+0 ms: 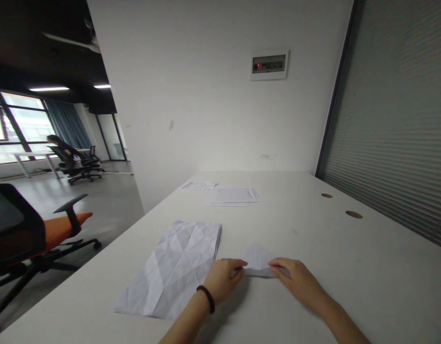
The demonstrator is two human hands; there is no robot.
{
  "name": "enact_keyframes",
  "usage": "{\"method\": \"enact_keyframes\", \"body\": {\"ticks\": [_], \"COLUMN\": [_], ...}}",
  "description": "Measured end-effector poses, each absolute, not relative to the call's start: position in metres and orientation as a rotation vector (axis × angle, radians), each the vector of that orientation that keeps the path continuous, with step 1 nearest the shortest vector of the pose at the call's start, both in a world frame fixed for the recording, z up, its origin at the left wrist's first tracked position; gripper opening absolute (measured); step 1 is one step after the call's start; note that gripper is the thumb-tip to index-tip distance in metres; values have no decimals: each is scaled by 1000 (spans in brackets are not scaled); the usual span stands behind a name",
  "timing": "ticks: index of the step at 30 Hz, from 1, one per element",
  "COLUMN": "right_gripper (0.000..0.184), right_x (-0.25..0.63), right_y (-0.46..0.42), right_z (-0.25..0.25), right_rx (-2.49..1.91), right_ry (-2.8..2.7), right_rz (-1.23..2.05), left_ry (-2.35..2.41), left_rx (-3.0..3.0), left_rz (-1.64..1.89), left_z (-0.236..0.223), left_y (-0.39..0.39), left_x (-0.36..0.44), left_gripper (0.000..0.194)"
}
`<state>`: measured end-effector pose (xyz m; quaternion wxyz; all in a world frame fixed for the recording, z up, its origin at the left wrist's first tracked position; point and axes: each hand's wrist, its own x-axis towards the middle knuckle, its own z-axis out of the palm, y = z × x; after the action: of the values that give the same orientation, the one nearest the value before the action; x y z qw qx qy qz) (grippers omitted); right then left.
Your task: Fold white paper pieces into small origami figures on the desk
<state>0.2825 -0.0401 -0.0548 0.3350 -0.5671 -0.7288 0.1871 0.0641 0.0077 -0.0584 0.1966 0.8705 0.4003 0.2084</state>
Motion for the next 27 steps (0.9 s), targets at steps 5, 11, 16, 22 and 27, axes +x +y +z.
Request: {"method": "enact_keyframes", "body": {"ticks": [5, 11, 16, 22, 27], "right_gripper": [24, 28, 28, 34, 32], "right_x": [285, 284, 278, 271, 262], "right_y": [-35, -33, -33, -38, -39], "right_z": [-62, -74, -76, -72, -73], "right_rx": [-1529, -1593, -1657, -1682, -1735], "right_ry": [-1872, -1989, -2073, -2071, -2088], "right_rz": [384, 221, 149, 157, 54], "left_ry": [1241, 1203, 1115, 1147, 1176], "left_rx": [2411, 2593, 2657, 2635, 2634], "left_rz": [637, 574, 495, 439, 376], "left_z": [-58, -63, -69, -73, -77], "left_y": [11, 10, 7, 6, 5], "left_x": [61, 67, 69, 70, 70], "left_gripper": [35, 33, 41, 42, 46]}}
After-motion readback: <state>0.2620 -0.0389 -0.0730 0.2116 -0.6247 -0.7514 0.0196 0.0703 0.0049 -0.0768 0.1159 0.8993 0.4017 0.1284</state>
